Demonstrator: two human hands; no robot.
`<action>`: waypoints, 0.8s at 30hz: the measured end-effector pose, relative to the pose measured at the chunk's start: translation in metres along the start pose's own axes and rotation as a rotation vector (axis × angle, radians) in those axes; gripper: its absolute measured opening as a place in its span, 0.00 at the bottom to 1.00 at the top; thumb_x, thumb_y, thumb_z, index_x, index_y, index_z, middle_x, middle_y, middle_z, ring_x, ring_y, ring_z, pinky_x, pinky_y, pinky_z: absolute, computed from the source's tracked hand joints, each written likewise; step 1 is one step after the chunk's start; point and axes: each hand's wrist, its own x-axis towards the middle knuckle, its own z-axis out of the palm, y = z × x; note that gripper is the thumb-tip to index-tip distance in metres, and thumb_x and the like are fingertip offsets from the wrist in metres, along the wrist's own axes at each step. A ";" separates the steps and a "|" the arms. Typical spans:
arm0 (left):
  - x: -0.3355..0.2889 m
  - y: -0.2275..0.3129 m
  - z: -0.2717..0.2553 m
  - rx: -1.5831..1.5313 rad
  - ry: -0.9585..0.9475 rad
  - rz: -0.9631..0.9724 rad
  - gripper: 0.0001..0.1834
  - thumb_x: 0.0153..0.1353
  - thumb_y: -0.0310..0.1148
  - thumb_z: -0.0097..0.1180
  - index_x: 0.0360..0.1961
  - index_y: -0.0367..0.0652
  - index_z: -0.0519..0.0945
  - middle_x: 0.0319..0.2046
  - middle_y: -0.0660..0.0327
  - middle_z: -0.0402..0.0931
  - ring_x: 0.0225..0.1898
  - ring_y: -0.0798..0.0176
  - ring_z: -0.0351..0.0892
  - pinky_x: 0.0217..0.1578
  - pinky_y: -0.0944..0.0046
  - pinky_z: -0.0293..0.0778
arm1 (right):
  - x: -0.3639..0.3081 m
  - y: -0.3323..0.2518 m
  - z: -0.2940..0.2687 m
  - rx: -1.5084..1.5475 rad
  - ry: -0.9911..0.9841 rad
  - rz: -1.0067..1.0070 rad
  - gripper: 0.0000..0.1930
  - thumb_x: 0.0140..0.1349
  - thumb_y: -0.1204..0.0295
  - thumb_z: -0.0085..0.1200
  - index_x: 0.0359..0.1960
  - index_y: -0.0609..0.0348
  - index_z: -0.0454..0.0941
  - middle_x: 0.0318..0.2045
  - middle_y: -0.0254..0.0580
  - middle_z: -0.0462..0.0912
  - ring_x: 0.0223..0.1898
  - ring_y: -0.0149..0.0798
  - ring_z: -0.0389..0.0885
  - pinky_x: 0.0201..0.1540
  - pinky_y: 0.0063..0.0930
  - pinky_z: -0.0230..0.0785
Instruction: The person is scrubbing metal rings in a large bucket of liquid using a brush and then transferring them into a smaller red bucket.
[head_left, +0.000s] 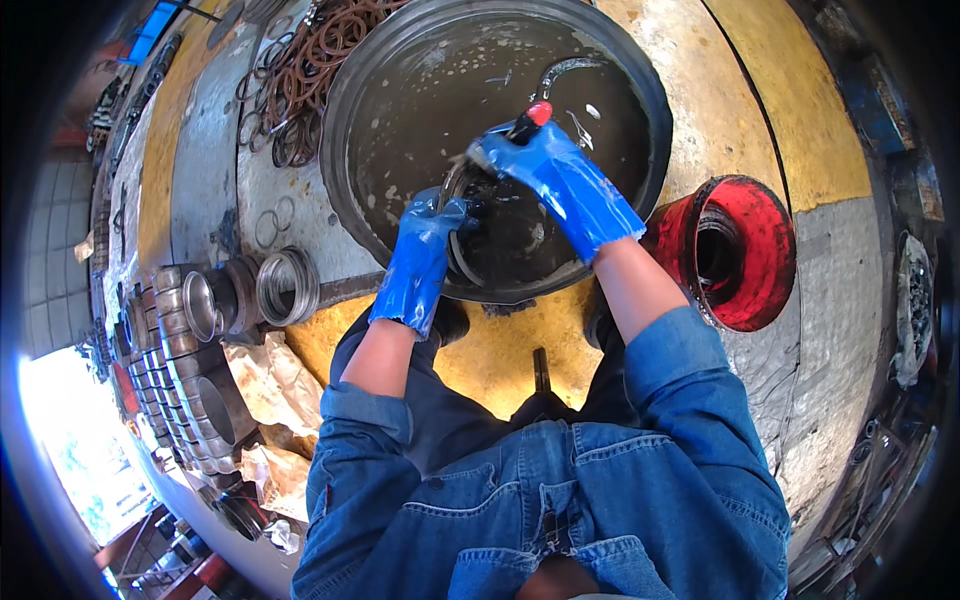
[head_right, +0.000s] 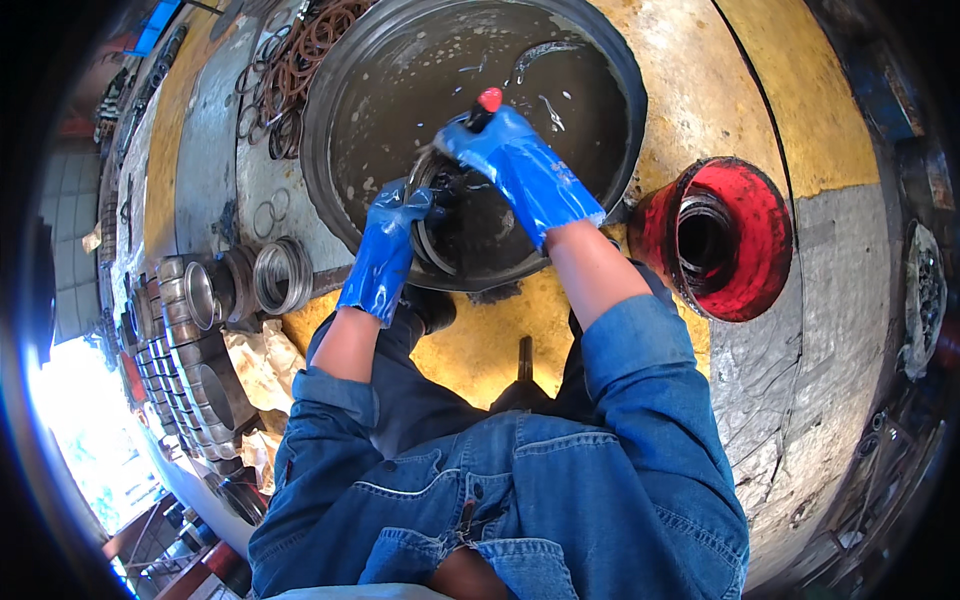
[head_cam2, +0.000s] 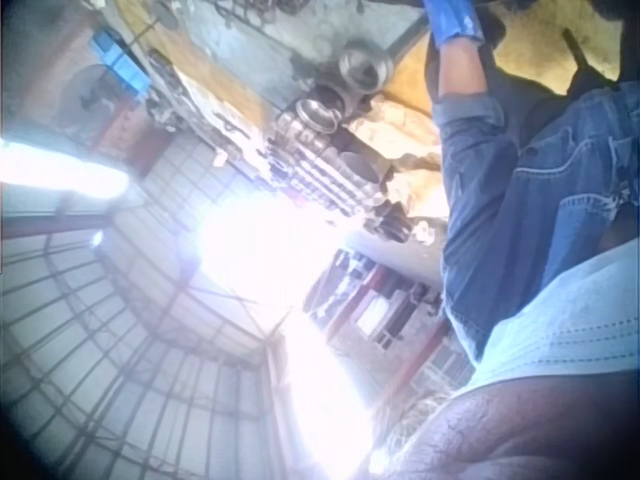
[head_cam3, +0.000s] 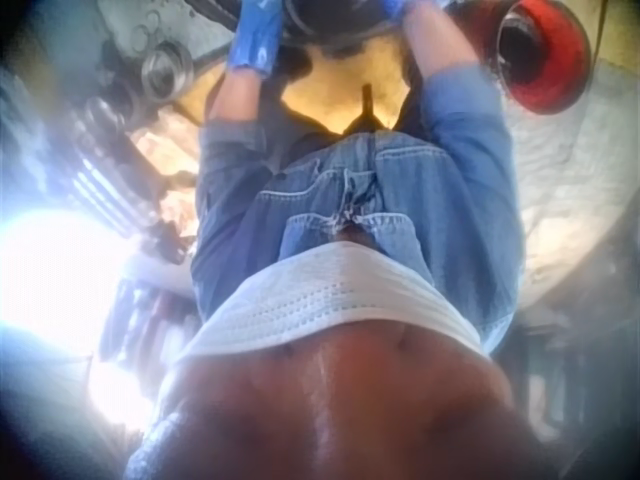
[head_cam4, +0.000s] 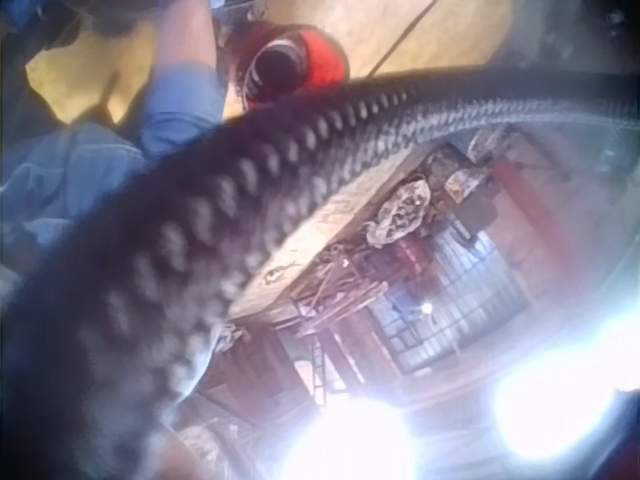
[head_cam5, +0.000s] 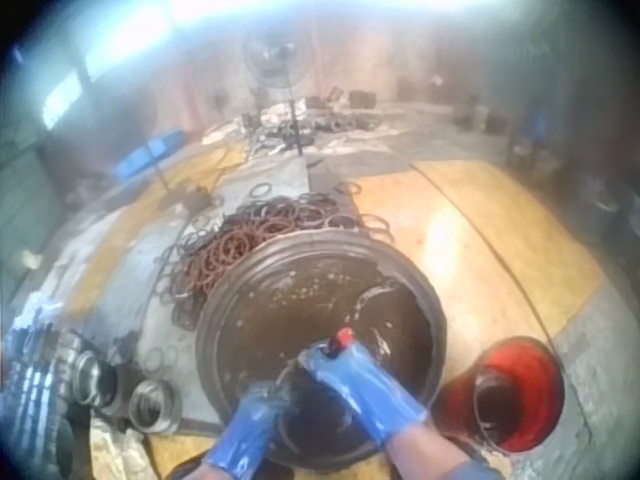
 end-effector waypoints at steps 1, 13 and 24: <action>-0.001 0.004 0.002 -0.031 -0.013 -0.030 0.16 0.67 0.31 0.57 0.53 0.34 0.80 0.43 0.53 0.85 0.39 0.61 0.84 0.45 0.63 0.80 | 0.009 0.018 -0.003 -0.049 0.116 0.018 0.19 0.57 0.58 0.63 0.41 0.60 0.86 0.37 0.51 0.88 0.39 0.44 0.87 0.45 0.37 0.76; 0.001 0.028 0.041 -0.212 -0.254 -0.029 0.16 0.69 0.38 0.59 0.51 0.38 0.82 0.36 0.57 0.85 0.28 0.70 0.76 0.35 0.71 0.74 | -0.024 0.029 -0.060 0.181 0.469 0.211 0.19 0.60 0.57 0.59 0.36 0.64 0.86 0.27 0.37 0.85 0.29 0.31 0.79 0.36 0.30 0.70; 0.011 0.010 0.011 -0.297 -0.053 -0.207 0.23 0.73 0.45 0.51 0.56 0.35 0.75 0.41 0.48 0.84 0.36 0.58 0.84 0.38 0.62 0.82 | -0.029 0.015 -0.064 0.259 0.344 0.193 0.18 0.62 0.60 0.62 0.44 0.64 0.85 0.34 0.39 0.86 0.33 0.33 0.82 0.40 0.29 0.74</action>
